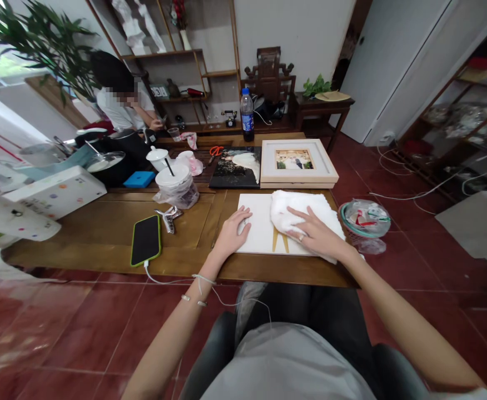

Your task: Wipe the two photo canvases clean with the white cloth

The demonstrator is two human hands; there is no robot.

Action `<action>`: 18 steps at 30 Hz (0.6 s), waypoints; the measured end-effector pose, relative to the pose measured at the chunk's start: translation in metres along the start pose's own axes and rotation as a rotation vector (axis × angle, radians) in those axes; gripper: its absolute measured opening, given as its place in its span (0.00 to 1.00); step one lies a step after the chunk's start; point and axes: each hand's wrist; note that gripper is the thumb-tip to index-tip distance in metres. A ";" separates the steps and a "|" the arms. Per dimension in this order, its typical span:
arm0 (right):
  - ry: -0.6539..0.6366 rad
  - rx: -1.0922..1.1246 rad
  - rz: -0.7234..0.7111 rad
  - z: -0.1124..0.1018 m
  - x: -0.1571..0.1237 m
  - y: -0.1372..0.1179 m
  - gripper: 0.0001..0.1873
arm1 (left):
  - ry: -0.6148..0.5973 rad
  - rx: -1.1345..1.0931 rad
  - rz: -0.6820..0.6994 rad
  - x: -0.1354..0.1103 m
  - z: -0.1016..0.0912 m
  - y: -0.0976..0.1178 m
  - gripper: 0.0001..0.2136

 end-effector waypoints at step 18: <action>-0.088 -0.014 -0.096 0.008 -0.009 -0.037 0.16 | 0.004 -0.011 0.001 0.001 0.000 -0.001 0.13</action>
Point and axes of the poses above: each hand's wrist, its own x-axis towards the middle knuckle, its own z-axis out of the palm, y = z × x, and after that the axes turned 7 degrees about y, right-handed
